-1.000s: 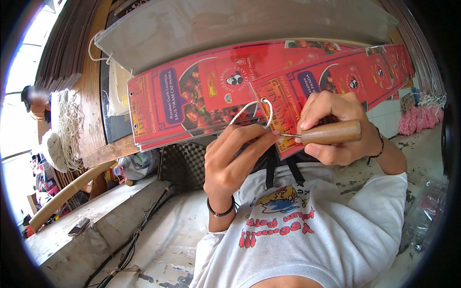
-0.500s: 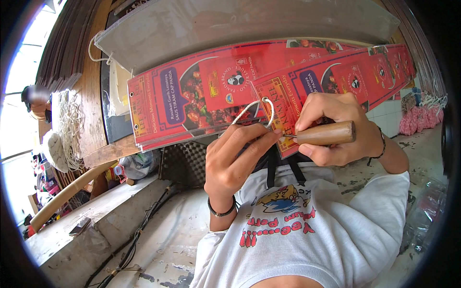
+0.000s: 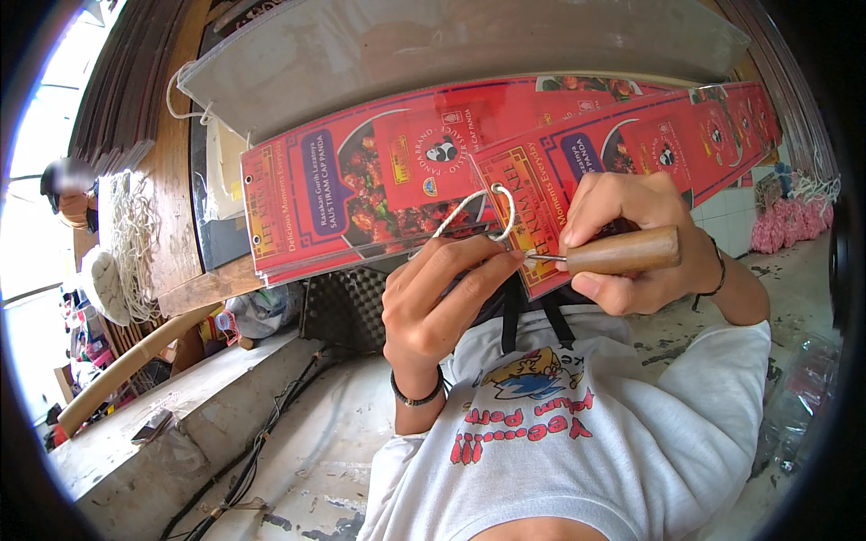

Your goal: The person threads a white string through holes in a red cardboard product label, ties the string, and then uses a hand-operated press to punch or secure parts of the assembly.

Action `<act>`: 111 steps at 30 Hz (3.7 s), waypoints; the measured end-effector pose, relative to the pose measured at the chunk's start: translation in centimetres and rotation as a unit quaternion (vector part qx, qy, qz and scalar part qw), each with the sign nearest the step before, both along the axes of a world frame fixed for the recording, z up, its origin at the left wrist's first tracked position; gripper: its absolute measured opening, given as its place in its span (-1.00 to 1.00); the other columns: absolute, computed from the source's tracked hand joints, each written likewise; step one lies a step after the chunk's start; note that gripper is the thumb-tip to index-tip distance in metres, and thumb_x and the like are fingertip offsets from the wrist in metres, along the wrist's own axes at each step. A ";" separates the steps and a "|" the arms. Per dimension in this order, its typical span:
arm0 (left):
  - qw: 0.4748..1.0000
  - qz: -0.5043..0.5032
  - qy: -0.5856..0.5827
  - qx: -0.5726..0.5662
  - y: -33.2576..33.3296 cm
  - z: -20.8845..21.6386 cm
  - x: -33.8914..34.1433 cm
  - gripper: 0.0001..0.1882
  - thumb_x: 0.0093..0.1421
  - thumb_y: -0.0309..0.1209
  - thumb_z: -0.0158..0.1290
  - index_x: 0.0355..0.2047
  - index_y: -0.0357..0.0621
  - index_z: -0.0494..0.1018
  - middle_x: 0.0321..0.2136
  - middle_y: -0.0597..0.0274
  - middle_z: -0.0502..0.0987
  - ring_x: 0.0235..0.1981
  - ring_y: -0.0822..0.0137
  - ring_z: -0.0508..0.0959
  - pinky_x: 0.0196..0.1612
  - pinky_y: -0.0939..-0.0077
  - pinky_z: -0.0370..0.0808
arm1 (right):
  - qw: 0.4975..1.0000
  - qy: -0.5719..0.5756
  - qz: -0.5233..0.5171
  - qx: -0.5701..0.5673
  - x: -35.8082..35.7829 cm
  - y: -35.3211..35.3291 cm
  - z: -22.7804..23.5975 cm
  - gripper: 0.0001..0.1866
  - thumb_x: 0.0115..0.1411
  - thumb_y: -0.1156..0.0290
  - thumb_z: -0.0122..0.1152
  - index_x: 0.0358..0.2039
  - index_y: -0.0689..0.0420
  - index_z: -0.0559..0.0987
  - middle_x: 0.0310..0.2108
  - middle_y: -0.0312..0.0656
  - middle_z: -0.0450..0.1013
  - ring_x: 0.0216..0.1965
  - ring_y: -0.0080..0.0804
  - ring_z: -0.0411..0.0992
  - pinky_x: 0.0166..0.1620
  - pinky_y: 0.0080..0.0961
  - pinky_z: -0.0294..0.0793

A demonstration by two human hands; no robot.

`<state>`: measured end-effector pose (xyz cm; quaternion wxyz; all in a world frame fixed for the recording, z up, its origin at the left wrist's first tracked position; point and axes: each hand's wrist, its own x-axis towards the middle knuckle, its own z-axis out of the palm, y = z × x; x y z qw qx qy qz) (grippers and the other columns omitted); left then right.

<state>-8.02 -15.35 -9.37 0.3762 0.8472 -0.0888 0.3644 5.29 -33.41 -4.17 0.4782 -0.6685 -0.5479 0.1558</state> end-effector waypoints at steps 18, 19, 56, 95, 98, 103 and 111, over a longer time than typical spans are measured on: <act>0.999 0.018 0.019 -0.031 -0.1 -0.3 -0.4 -0.72 -0.24 -0.57 0.24 -0.40 -0.24 0.59 -0.42 0.16 0.57 -0.46 0.30 0.60 -0.48 0.53 0.54 | 0.998 -0.056 0.013 0.010 0.0 0.8 0.0 -0.88 -0.11 0.46 0.33 -0.57 0.17 0.53 -0.46 -0.29 0.43 -0.56 -0.42 0.45 -0.54 -0.50 0.40; 0.999 0.030 0.026 -0.024 -0.2 -0.1 -0.4 -0.74 -0.23 -0.55 0.26 -0.42 -0.19 0.61 -0.44 0.19 0.58 -0.47 0.33 0.61 -0.49 0.56 0.53 | 0.999 -0.050 0.010 0.007 0.0 0.7 0.1 -0.88 -0.11 0.46 0.32 -0.58 0.17 0.53 -0.45 -0.29 0.43 -0.56 -0.43 0.45 -0.54 -0.51 0.40; 0.786 -0.116 0.102 -0.599 -5.8 -2.8 -2.6 -0.63 0.23 -0.68 0.00 0.06 -0.45 0.31 -0.25 0.12 0.50 -0.27 0.26 0.59 -0.19 0.36 0.62 | 0.994 -0.096 0.041 0.018 0.0 0.9 0.3 -0.90 -0.11 0.48 0.29 -0.56 0.19 0.55 -0.47 -0.23 0.41 -0.54 -0.39 0.44 -0.54 -0.50 0.42; 0.728 -0.094 0.044 -0.678 -6.9 -1.7 -0.9 -0.81 0.31 -0.58 -0.09 -0.15 -0.27 0.13 -0.32 -0.09 0.53 -0.36 0.21 0.63 -0.34 0.41 0.64 | 0.999 -0.014 0.037 -0.035 0.3 1.5 0.3 -0.53 0.24 0.01 0.16 -0.29 0.26 0.45 -0.43 -0.15 0.44 -0.49 -0.42 0.43 -0.43 -0.52 0.39; 0.768 -0.068 0.050 -0.635 -7.1 -1.6 -0.8 -0.80 0.29 -0.63 -0.08 -0.18 -0.26 0.12 -0.33 -0.07 0.54 -0.42 0.27 0.62 -0.39 0.47 0.63 | 0.999 0.015 0.045 0.010 0.6 1.6 0.2 -0.69 0.24 0.24 0.17 -0.46 0.27 0.51 -0.39 -0.17 0.43 -0.56 -0.46 0.45 -0.49 -0.56 0.42; 0.804 -0.070 0.004 -0.591 -7.2 -2.1 -0.6 -0.74 0.25 -0.67 -0.05 -0.12 -0.28 0.12 -0.32 -0.05 0.54 -0.45 0.31 0.62 -0.43 0.52 0.63 | 0.997 0.055 0.046 0.016 0.5 1.4 0.2 -0.72 0.25 0.31 0.13 -0.48 0.29 0.51 -0.39 -0.15 0.41 -0.55 -0.47 0.43 -0.49 -0.56 0.39; 0.936 0.046 0.016 -0.348 -6.3 -1.9 -0.2 -0.76 0.15 -0.71 0.06 -0.15 -0.39 0.47 -0.40 0.05 0.59 -0.39 0.38 0.65 -0.39 0.60 0.62 | 0.999 0.019 0.034 -0.036 0.3 1.4 0.3 -0.65 0.24 0.20 0.15 -0.29 0.31 0.45 -0.45 -0.16 0.40 -0.46 -0.43 0.38 -0.39 -0.49 0.36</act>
